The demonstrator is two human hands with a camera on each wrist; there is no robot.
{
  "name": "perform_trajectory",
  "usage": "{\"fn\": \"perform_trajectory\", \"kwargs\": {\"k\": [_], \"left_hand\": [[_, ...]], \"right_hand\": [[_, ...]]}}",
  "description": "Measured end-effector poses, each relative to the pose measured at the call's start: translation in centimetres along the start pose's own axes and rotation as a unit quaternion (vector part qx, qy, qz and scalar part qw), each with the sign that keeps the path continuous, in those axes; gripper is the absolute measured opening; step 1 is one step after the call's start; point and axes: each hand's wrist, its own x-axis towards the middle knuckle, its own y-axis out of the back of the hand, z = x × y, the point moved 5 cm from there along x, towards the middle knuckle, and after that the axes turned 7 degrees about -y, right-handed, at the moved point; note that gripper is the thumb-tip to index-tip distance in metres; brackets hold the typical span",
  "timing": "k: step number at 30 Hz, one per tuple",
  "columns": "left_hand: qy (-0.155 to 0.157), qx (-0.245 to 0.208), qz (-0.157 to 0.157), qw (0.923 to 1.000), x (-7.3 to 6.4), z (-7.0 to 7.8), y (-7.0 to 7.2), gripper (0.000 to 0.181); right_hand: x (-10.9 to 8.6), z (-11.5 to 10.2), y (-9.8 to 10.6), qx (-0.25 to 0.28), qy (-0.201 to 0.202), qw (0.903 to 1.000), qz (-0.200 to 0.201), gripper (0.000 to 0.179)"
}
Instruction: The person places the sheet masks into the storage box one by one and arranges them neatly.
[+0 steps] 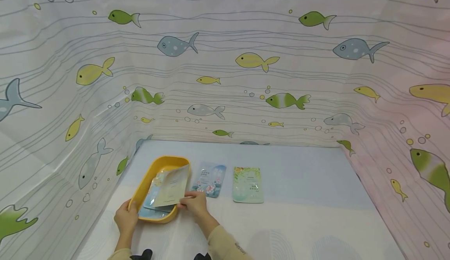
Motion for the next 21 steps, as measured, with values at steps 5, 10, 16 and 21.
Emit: {"fn": "perform_trajectory", "kwargs": {"k": [5, 10, 16, 21], "left_hand": [[-0.008, -0.002, 0.007, 0.9999, 0.0, -0.1, -0.1, 0.022], [-0.012, -0.001, 0.008, 0.9999, 0.0, 0.0, 0.0, 0.022], [-0.013, 0.0, 0.013, 0.9998, 0.1, 0.1, 0.0, 0.021], [-0.01, 0.004, 0.007, 0.9999, 0.0, 0.0, 0.1, 0.021]], "right_hand": [[0.0, 0.2, -0.7, -0.011, 0.003, 0.9999, -0.003, 0.029], [0.0, 0.4, -1.2, -0.018, 0.007, 0.9998, -0.005, 0.028], [0.1, 0.8, -1.8, -0.029, 0.019, 0.9994, 0.005, 0.027], [-0.1, 0.9, -2.3, -0.038, 0.026, 0.9989, 0.004, 0.024]]}}
